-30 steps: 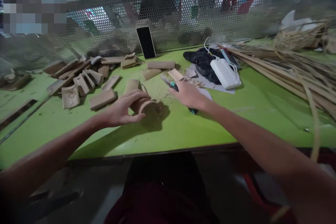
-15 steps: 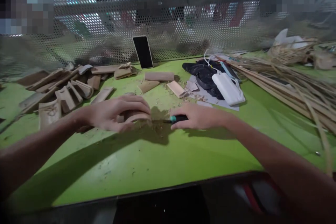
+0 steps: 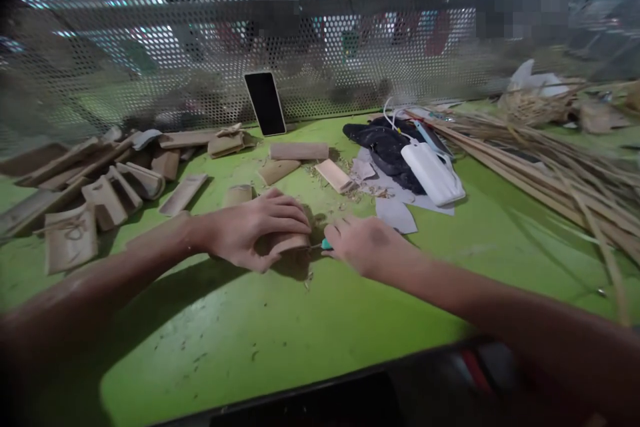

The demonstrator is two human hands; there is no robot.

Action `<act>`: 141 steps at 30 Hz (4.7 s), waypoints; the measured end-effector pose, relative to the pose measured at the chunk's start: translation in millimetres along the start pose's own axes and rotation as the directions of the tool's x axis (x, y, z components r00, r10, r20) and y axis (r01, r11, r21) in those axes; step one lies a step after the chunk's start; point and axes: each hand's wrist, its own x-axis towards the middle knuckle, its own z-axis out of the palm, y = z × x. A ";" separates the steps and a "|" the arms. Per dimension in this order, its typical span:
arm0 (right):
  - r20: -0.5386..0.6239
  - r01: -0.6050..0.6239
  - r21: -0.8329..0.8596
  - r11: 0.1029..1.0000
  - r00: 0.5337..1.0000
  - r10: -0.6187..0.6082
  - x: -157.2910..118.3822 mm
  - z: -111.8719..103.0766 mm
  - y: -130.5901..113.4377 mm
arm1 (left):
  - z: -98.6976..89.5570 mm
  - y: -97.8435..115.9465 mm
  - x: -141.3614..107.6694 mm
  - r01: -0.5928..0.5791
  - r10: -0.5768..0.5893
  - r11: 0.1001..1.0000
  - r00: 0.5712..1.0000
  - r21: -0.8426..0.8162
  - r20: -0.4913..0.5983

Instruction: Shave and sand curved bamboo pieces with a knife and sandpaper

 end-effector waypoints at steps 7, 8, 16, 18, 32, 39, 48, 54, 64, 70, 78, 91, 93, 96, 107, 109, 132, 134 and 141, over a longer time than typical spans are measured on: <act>0.064 0.105 0.053 0.993 0.992 -0.109 9.7 0.4 8.1 | 2.3 -5.8 -2.5 -0.031 0.031 0.999 0.999 -0.036 0.010; 0.095 0.112 0.064 0.992 0.988 -0.118 11.8 -0.9 8.7 | 2.3 -6.6 -2.7 -0.032 0.033 0.998 0.999 -0.046 0.012; 0.168 0.187 0.045 0.981 0.967 -0.192 12.0 -11.4 11.7 | 1.7 -9.6 -5.9 -0.007 0.009 0.995 1.000 -0.104 0.023; 0.077 0.162 0.028 0.986 0.984 -0.163 5.6 -8.8 12.0 | 1.7 -10.0 -6.4 0.006 -0.003 0.993 1.000 -0.119 0.022; -0.044 0.204 0.023 0.979 0.978 -0.203 8.9 -0.1 10.2 | 3.7 -19.1 -4.3 0.027 -0.015 0.987 0.997 -0.157 0.080; 0.127 0.174 0.011 0.985 0.977 -0.174 15.9 -14.2 6.7 | -0.8 -18.5 -3.7 0.021 -0.005 0.980 0.997 -0.197 0.079; 0.120 0.220 -0.031 0.975 0.969 -0.214 20.0 -6.3 1.2 | -3.8 -22.9 -5.5 0.024 0.004 0.967 0.994 -0.254 0.112; -0.152 0.206 -0.043 0.978 0.966 -0.210 10.1 -0.4 11.5 | 0.4 -26.3 -6.8 0.029 -0.003 0.966 0.995 -0.258 0.101; -0.219 0.201 0.004 0.980 0.956 -0.195 21.1 2.4 8.0 | 0.8 -27.1 -6.3 0.025 -0.003 0.967 0.996 -0.254 0.088; -0.112 0.202 -0.034 0.979 0.972 -0.204 16.6 -1.4 6.1 | 1.4 -26.4 -7.8 0.041 -0.022 0.970 0.997 -0.241 0.080; 0.108 0.189 -0.037 0.981 0.977 -0.184 22.2 -3.9 4.6 | 2.6 -30.3 -9.4 0.040 -0.017 0.971 0.995 -0.234 0.098; -0.121 0.193 -0.105 0.976 0.971 -0.205 15.0 -4.7 12.8 | 2.0 -27.6 -9.0 0.064 -0.050 0.980 0.996 -0.187 0.080; -0.134 0.190 -0.101 0.977 0.970 -0.203 14.9 -4.9 13.8 | 2.3 -28.7 -9.3 0.072 -0.059 0.980 0.996 -0.184 0.072; -0.143 0.191 -0.101 0.976 0.968 -0.204 15.1 -3.2 14.8 | 3.1 -30.7 -9.8 0.067 -0.055 0.978 0.996 -0.197 0.069; 0.150 0.215 -0.050 0.975 0.967 -0.205 29.2 -10.1 9.7 | 2.8 -32.6 -10.9 0.060 -0.045 0.981 0.996 -0.184 0.081; 0.050 0.228 -0.080 0.970 0.973 -0.225 26.0 -5.5 11.6 | 3.2 -32.2 -11.1 0.067 -0.054 0.984 0.995 -0.166 0.079; -0.056 0.211 -0.151 0.966 0.974 -0.221 26.5 -3.2 10.6 | 2.6 -32.4 -11.0 0.082 -0.068 0.972 0.995 -0.222 0.068; -0.033 0.198 -0.139 0.970 0.978 -0.205 27.4 -3.4 10.2 | 3.0 -32.7 -11.3 0.076 -0.063 0.976 0.996 -0.202 0.068; 0.225 0.150 -0.057 0.987 0.965 -0.133 33.9 -10.3 6.4 | 4.2 -32.2 -11.6 0.075 -0.065 0.976 0.996 -0.203 0.056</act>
